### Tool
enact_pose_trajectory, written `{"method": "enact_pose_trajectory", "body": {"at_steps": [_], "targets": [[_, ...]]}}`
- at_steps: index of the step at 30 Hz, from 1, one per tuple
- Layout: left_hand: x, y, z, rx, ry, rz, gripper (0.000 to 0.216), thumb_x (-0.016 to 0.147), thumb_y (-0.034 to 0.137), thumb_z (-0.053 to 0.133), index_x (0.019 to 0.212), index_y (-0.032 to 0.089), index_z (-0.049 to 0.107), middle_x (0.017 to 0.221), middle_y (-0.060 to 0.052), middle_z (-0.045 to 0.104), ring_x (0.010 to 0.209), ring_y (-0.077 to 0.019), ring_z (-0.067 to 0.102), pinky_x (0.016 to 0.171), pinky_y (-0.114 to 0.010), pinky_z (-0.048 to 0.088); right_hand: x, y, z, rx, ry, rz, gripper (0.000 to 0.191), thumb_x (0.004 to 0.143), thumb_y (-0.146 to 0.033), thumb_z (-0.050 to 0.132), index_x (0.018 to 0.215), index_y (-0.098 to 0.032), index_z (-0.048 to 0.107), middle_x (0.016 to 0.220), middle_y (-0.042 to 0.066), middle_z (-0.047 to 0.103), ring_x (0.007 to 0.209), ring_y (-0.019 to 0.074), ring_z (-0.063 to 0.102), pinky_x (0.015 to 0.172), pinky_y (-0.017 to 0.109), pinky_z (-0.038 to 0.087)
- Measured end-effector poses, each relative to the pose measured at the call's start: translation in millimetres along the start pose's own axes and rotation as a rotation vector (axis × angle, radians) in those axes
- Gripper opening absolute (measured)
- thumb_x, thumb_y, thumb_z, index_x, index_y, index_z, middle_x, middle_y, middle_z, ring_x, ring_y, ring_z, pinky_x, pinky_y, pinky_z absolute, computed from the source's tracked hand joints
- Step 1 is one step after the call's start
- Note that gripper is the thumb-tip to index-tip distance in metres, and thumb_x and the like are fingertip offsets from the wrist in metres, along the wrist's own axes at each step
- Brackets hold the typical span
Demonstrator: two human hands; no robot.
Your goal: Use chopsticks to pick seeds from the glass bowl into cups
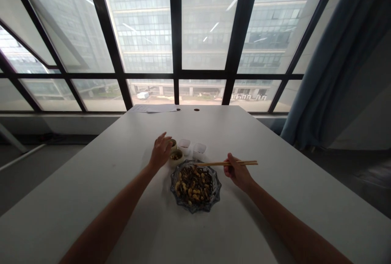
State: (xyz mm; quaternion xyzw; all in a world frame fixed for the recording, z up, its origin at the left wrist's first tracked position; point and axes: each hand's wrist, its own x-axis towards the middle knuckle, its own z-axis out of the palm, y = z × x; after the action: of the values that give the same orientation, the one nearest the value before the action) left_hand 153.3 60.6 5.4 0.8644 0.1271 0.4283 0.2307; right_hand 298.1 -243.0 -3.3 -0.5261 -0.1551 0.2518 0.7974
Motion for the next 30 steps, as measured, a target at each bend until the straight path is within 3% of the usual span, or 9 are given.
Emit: {"method": "enact_pose_trajectory", "body": {"at_steps": [3, 6, 9, 14, 20, 30], "targets": [[8.0, 46.1, 2.5, 0.109, -0.253, 0.146, 0.023, 0.093, 0.030, 0.058, 0.107, 0.022, 0.073, 0.112, -0.009, 0.069, 0.110, -0.0253, 0.062, 0.104, -0.043, 0.045, -1.1, 1.1, -0.8, -0.030, -0.069, 0.057, 0.055, 0.060, -0.067, 0.086, 0.062, -0.017, 0.062, 0.040, -0.002, 0.054, 0.031, 0.0091, 0.046, 0.030, 0.020, 0.032], [12.7, 80.8, 13.2, 0.233, -0.539, 0.186, 0.025, 0.092, 0.029, 0.058, 0.109, 0.024, 0.076, 0.096, -0.006, 0.072, 0.101, -0.0249, 0.065, 0.099, -0.042, 0.045, -2.0, -1.0, -0.4, -0.031, -0.076, 0.049, 0.056, 0.060, -0.068, 0.085, 0.062, -0.017, 0.061, 0.040, -0.003, 0.054, 0.031, 0.0091, 0.046, 0.030, 0.019, 0.032], [17.6, 96.2, 23.2, 0.301, -0.646, 0.191, 0.030, 0.093, 0.028, 0.056, 0.115, 0.024, 0.075, 0.099, -0.008, 0.074, 0.101, -0.0255, 0.066, 0.099, -0.042, 0.044, -1.7, -6.1, -0.6, -0.013, -0.051, 0.004, 0.056, 0.060, -0.068, 0.084, 0.061, -0.017, 0.061, 0.040, -0.003, 0.054, 0.031, 0.0086, 0.046, 0.030, 0.019, 0.033], [25.2, 102.3, 24.3, 0.314, -0.688, 0.170, 0.030, 0.095, 0.027, 0.051, 0.107, 0.023, 0.079, 0.099, -0.010, 0.078, 0.095, -0.0248, 0.070, 0.096, -0.041, 0.045, 1.7, -14.1, -5.1, 0.074, 0.087, -0.111, 0.055, 0.057, -0.065, 0.088, 0.062, -0.017, 0.062, 0.044, -0.002, 0.058, 0.035, 0.0087, 0.050, 0.033, 0.019, 0.038], [21.3, 98.2, 26.6, 0.236, -0.641, 0.193, 0.026, 0.095, 0.024, 0.055, 0.093, 0.020, 0.080, 0.093, -0.009, 0.078, 0.093, -0.0226, 0.070, 0.089, -0.034, 0.049, 5.4, -14.8, -11.0, 0.126, 0.297, -0.259, 0.058, 0.057, -0.068, 0.086, 0.067, -0.017, 0.060, 0.049, -0.002, 0.061, 0.038, 0.0097, 0.055, 0.036, 0.020, 0.043], [9.7, 84.0, 31.6, 0.174, -0.580, 0.224, 0.013, 0.090, 0.018, 0.065, 0.089, 0.019, 0.078, 0.092, -0.007, 0.077, 0.091, -0.0205, 0.068, 0.094, -0.034, 0.050, -0.9, -14.7, -5.8, 0.041, 0.288, -0.299, 0.057, 0.064, -0.069, 0.082, 0.070, -0.016, 0.061, 0.050, 0.000, 0.062, 0.039, 0.0111, 0.056, 0.036, 0.021, 0.042]]}}
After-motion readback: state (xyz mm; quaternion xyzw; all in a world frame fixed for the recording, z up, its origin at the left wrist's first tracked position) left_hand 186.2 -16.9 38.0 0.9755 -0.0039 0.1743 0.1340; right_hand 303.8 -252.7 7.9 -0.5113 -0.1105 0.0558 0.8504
